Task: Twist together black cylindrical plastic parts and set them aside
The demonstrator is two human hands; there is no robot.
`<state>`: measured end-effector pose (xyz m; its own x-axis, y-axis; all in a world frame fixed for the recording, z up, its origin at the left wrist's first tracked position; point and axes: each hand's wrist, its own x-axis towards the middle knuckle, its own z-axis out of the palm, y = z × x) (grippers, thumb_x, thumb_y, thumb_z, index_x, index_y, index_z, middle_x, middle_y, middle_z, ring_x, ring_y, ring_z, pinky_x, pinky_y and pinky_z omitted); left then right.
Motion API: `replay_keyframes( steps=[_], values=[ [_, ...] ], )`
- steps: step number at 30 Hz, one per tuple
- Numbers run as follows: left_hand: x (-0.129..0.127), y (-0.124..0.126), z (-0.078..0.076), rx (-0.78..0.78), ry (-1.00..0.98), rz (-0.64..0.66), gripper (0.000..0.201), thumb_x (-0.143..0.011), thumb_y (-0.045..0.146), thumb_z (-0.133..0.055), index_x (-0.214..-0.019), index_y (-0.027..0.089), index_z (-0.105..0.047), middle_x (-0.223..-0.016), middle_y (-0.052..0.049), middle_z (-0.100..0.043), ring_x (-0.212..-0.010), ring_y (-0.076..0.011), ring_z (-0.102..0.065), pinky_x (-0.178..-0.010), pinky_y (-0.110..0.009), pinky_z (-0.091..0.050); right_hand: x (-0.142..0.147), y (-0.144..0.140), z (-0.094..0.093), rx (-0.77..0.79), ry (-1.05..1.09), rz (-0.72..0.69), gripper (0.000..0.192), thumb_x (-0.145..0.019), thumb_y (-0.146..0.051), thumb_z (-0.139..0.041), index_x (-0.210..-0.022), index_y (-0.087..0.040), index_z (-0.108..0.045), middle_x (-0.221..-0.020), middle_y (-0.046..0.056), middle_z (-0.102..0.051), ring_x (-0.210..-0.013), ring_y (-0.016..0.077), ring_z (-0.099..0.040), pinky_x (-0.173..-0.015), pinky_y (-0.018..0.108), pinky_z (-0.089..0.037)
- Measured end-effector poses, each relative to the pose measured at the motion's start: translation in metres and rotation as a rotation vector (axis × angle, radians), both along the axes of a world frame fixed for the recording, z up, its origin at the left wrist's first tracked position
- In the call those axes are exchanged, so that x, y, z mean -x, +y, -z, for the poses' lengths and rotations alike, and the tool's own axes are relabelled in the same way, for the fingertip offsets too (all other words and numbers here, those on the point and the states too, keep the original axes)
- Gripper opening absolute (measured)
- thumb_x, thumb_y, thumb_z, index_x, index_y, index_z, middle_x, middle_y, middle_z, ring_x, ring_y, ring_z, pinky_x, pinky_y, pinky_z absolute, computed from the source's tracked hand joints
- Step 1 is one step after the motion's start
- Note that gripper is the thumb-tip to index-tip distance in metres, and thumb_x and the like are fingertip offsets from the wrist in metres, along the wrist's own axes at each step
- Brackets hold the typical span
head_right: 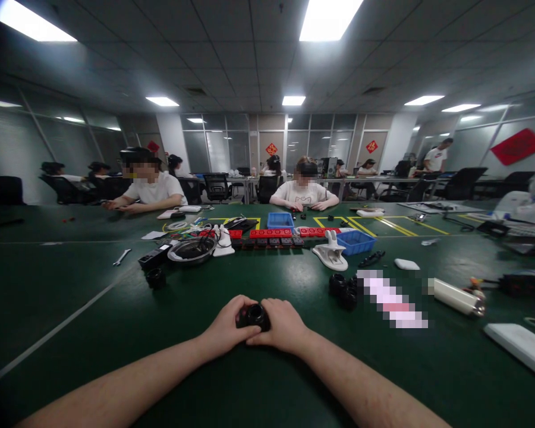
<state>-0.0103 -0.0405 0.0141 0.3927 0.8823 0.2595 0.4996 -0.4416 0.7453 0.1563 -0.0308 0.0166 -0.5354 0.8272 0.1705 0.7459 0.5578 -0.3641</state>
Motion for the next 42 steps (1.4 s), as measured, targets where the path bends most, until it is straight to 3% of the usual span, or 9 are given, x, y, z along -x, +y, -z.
replay_keyframes(
  steps=[3, 8, 16, 23, 29, 33, 38, 42],
  values=[
    [0.002, 0.001, -0.002, -0.003, 0.008, 0.064, 0.034, -0.063, 0.028, -0.063, -0.094, 0.019, -0.052, -0.089, -0.002, -0.050, -0.079, -0.0168, -0.048, -0.068, -0.026, -0.039, -0.007, 0.004, -0.004, 0.094, 0.090, -0.130, 0.052, -0.054, -0.048, -0.066, -0.093, -0.017, -0.053, -0.086, 0.004, -0.055, -0.080, 0.0201, -0.049, -0.067, 0.028, -0.037],
    [0.004, -0.001, -0.008, -0.015, 0.027, 0.125, 0.037, -0.065, 0.029, -0.062, -0.100, 0.022, -0.052, -0.094, -0.003, -0.052, -0.087, -0.0185, -0.048, -0.074, -0.028, -0.040, -0.020, 0.014, -0.007, 0.374, 0.267, -0.301, 0.037, -0.065, -0.030, -0.063, -0.099, -0.017, -0.053, -0.091, 0.002, -0.054, -0.084, 0.0167, -0.050, -0.073, 0.027, -0.039],
    [0.004, -0.002, -0.010, -0.053, 0.054, 0.124, 0.035, -0.066, 0.029, -0.062, -0.099, 0.023, -0.054, -0.094, -0.003, -0.054, -0.090, -0.0190, -0.048, -0.079, -0.030, -0.038, -0.025, 0.019, -0.009, 0.464, 0.252, -0.315, 0.030, -0.065, -0.023, -0.062, -0.094, -0.017, -0.057, -0.085, -0.001, -0.051, -0.082, 0.0154, -0.048, -0.072, 0.026, -0.037],
    [0.003, -0.002, -0.009, -0.073, 0.077, 0.085, 0.033, -0.065, 0.030, -0.063, -0.096, 0.022, -0.055, -0.091, -0.003, -0.053, -0.087, -0.0198, -0.047, -0.076, -0.030, -0.038, -0.021, 0.019, -0.001, 0.452, 0.262, -0.229, 0.026, -0.061, -0.025, -0.065, -0.083, -0.015, -0.055, -0.073, -0.003, -0.051, -0.068, 0.0119, -0.047, -0.059, 0.021, -0.036],
    [-0.002, 0.000, 0.004, -0.034, 0.020, -0.100, 0.033, -0.062, 0.028, -0.064, -0.092, 0.019, -0.053, -0.088, -0.003, -0.051, -0.082, -0.0190, -0.047, -0.069, -0.028, -0.039, -0.003, 0.008, 0.009, 0.093, 0.052, 0.079, 0.034, -0.060, -0.045, -0.063, -0.072, -0.016, -0.050, -0.067, 0.000, -0.052, -0.060, 0.0126, -0.046, -0.051, 0.022, -0.029],
    [0.000, 0.003, 0.004, -0.038, 0.001, -0.069, 0.033, -0.063, 0.027, -0.063, -0.093, 0.019, -0.053, -0.089, -0.003, -0.051, -0.082, -0.0185, -0.047, -0.070, -0.028, -0.039, 0.003, 0.001, 0.008, -0.050, -0.045, 0.158, 0.042, -0.059, -0.054, -0.058, -0.074, -0.016, -0.051, -0.074, 0.004, -0.054, -0.069, 0.0182, -0.049, -0.057, 0.026, -0.032],
    [0.006, 0.006, -0.001, -0.010, 0.008, 0.062, 0.034, -0.066, 0.029, -0.061, -0.098, 0.020, -0.054, -0.087, -0.002, -0.051, -0.077, -0.0163, -0.048, -0.067, -0.026, -0.039, -0.004, 0.002, 0.002, 0.036, 0.108, -0.022, 0.053, -0.056, -0.049, -0.065, -0.096, -0.018, -0.050, -0.089, 0.004, -0.053, -0.080, 0.0195, -0.049, -0.067, 0.029, -0.037],
    [0.007, 0.008, -0.001, -0.003, 0.006, 0.093, 0.036, -0.068, 0.030, -0.059, -0.102, 0.022, -0.053, -0.087, -0.002, -0.050, -0.077, -0.0159, -0.047, -0.067, -0.025, -0.038, -0.012, 0.010, -0.002, 0.229, 0.199, -0.179, 0.037, -0.064, -0.033, -0.063, -0.096, -0.017, -0.054, -0.088, 0.003, -0.054, -0.080, 0.0176, -0.049, -0.069, 0.028, -0.038]
  ],
)
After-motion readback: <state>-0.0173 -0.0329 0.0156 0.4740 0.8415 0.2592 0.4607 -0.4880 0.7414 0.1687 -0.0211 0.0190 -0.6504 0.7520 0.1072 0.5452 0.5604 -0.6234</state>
